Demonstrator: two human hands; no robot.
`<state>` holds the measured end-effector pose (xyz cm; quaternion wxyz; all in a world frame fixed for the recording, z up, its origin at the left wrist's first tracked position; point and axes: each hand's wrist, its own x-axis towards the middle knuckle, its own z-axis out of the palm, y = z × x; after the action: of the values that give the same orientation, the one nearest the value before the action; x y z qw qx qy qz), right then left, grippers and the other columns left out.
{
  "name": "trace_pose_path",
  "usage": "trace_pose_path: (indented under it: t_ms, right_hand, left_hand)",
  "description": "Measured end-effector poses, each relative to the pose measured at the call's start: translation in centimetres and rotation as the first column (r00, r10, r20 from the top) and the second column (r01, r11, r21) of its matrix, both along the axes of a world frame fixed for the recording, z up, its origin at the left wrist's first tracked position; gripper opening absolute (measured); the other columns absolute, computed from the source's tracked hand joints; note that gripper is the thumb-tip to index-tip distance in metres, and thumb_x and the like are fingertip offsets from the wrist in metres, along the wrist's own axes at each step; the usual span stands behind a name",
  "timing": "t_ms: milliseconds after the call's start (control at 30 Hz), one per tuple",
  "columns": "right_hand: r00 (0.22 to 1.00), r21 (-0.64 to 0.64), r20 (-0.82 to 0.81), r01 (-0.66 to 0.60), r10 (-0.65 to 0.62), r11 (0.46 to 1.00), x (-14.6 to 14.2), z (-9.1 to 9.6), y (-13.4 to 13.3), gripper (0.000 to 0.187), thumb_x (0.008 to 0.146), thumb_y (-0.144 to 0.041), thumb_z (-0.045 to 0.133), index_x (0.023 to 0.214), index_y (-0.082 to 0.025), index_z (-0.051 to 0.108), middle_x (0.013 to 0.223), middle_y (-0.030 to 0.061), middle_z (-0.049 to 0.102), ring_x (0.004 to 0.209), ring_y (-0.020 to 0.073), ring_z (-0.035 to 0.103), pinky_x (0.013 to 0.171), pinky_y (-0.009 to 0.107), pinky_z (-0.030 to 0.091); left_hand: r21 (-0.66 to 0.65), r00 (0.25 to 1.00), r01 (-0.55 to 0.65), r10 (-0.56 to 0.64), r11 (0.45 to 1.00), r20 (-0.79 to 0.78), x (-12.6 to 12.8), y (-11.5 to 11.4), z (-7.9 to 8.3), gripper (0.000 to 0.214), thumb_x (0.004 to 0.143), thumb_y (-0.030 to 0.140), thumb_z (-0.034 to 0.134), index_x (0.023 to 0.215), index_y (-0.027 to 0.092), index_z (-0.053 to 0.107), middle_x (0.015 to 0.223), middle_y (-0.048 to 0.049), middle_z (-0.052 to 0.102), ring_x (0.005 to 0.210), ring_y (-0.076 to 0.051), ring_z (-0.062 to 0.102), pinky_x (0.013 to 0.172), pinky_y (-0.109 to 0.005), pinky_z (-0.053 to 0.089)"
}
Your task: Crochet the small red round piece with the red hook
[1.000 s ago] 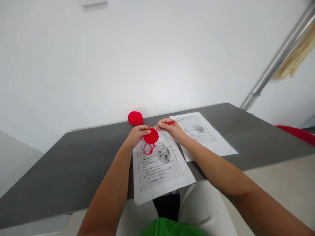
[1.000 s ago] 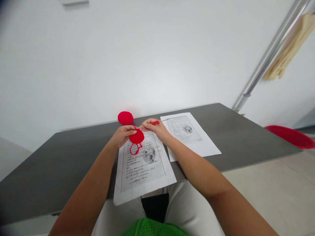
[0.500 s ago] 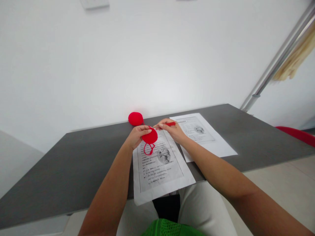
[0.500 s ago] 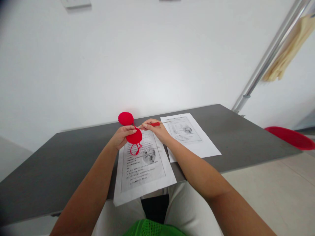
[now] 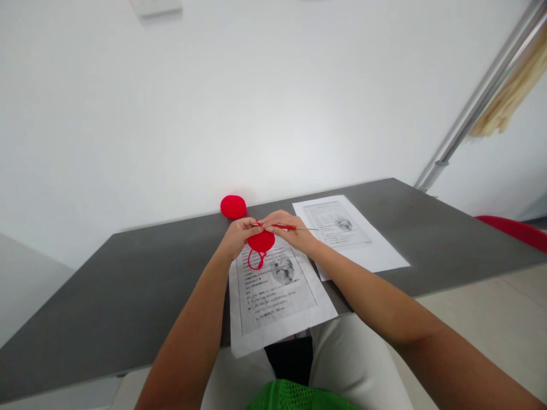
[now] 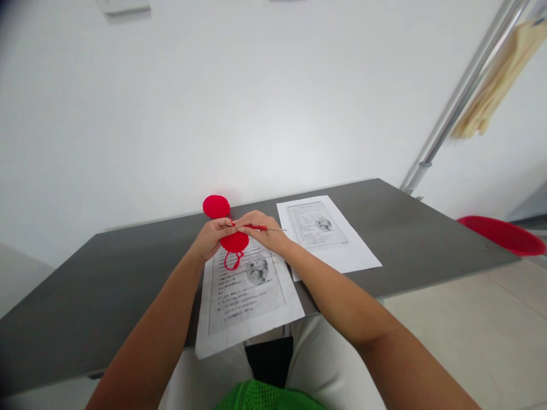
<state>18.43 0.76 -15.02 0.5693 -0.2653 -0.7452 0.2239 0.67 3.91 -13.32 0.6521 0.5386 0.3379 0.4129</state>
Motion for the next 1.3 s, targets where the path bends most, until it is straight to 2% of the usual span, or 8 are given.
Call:
trace_pose_path:
  t_ms: [200,367,633,733,933,1067,1133,1300]
  right_hand:
    - [0.998,0.022,-0.059,0.023,-0.022,0.999,-0.1,0.5,-0.4,0.011,0.084,-0.029,0.063,0.09,-0.025,0.072,0.094,0.0045,0.071,0.095,0.0175,0.063,0.089,0.037,0.05]
    - [0.989,-0.067,-0.151,-0.016,0.005,0.998,-0.3,1.0,-0.8,0.012,0.083,-0.033,0.065,0.086,-0.026,0.073,0.095,0.0041,0.071,0.095,0.018,0.063,0.09,0.037,0.049]
    - [0.988,-0.094,-0.153,-0.03,0.016,0.995,-0.2,1.5,-0.8,0.012,0.08,-0.036,0.067,0.084,-0.028,0.074,0.093,0.0033,0.07,0.093,0.0178,0.062,0.09,0.038,0.049]
    - [0.988,-0.083,-0.152,-0.038,0.025,0.996,-0.1,1.7,-0.8,0.01,0.079,-0.035,0.068,0.083,-0.028,0.074,0.092,0.003,0.07,0.091,0.0177,0.063,0.088,0.038,0.049]
    - [0.984,-0.113,-0.173,-0.048,0.028,0.992,0.1,1.7,-0.7,0.012,0.079,-0.036,0.068,0.081,-0.026,0.073,0.089,0.0031,0.07,0.09,0.0178,0.063,0.087,0.037,0.049]
    - [0.976,-0.142,-0.217,-0.031,0.0,0.989,0.0,1.4,-0.7,0.013,0.078,-0.037,0.068,0.078,-0.025,0.073,0.084,0.003,0.069,0.084,0.0178,0.064,0.081,0.036,0.05]
    - [0.973,-0.14,-0.228,-0.011,-0.021,0.99,-0.2,1.3,-0.7,0.013,0.078,-0.038,0.068,0.077,-0.025,0.073,0.082,0.003,0.069,0.083,0.0179,0.063,0.079,0.036,0.05]
    - [0.987,-0.064,-0.143,0.059,-0.068,0.996,-0.4,0.8,-0.8,0.013,0.082,-0.037,0.064,0.084,-0.027,0.072,0.089,0.0038,0.07,0.087,0.0187,0.063,0.083,0.037,0.05]
  left_hand:
    - [0.263,0.992,-0.078,0.101,0.962,-0.078,0.3,-0.2,0.1,0.031,0.058,0.029,0.079,0.084,0.015,0.07,0.086,-0.0063,0.072,0.08,-0.019,0.064,0.08,-0.033,0.048]
    - [0.667,0.905,-0.194,0.394,0.719,-0.162,0.5,-1.5,1.1,0.014,0.07,0.023,0.069,0.084,0.02,0.071,0.094,-0.0057,0.068,0.092,-0.021,0.059,0.093,-0.033,0.042]
    - [0.81,0.849,-0.198,0.509,0.551,-0.139,0.4,-2.2,1.1,0.009,0.075,0.021,0.064,0.083,0.024,0.069,0.095,-0.0066,0.067,0.096,-0.023,0.056,0.098,-0.034,0.038]
    - [0.827,0.846,-0.2,0.519,0.525,-0.125,0.4,-2.3,1.0,0.01,0.075,0.021,0.065,0.084,0.024,0.069,0.096,-0.0066,0.067,0.097,-0.023,0.056,0.099,-0.034,0.038]
    - [0.714,0.868,-0.241,0.476,0.657,-0.144,0.8,-2.2,1.3,0.01,0.072,0.021,0.068,0.081,0.021,0.07,0.095,-0.0056,0.069,0.094,-0.021,0.058,0.094,-0.032,0.041]
    - [0.426,0.953,-0.164,0.255,0.89,-0.166,0.6,-1.3,0.9,0.033,0.065,0.026,0.075,0.096,0.017,0.071,0.085,-0.0039,0.07,0.081,-0.019,0.062,0.08,-0.031,0.047]
    - [0.238,0.986,-0.092,0.122,0.967,-0.113,0.5,-1.0,0.8,0.04,0.06,0.026,0.078,0.098,0.016,0.071,0.083,-0.0047,0.071,0.077,-0.019,0.064,0.077,-0.031,0.048]
    - [0.023,1.0,0.027,-0.027,0.999,0.015,0.3,-1.0,1.0,0.042,0.055,0.021,0.081,0.095,0.013,0.072,0.082,-0.0072,0.074,0.075,-0.019,0.067,0.076,-0.031,0.048]
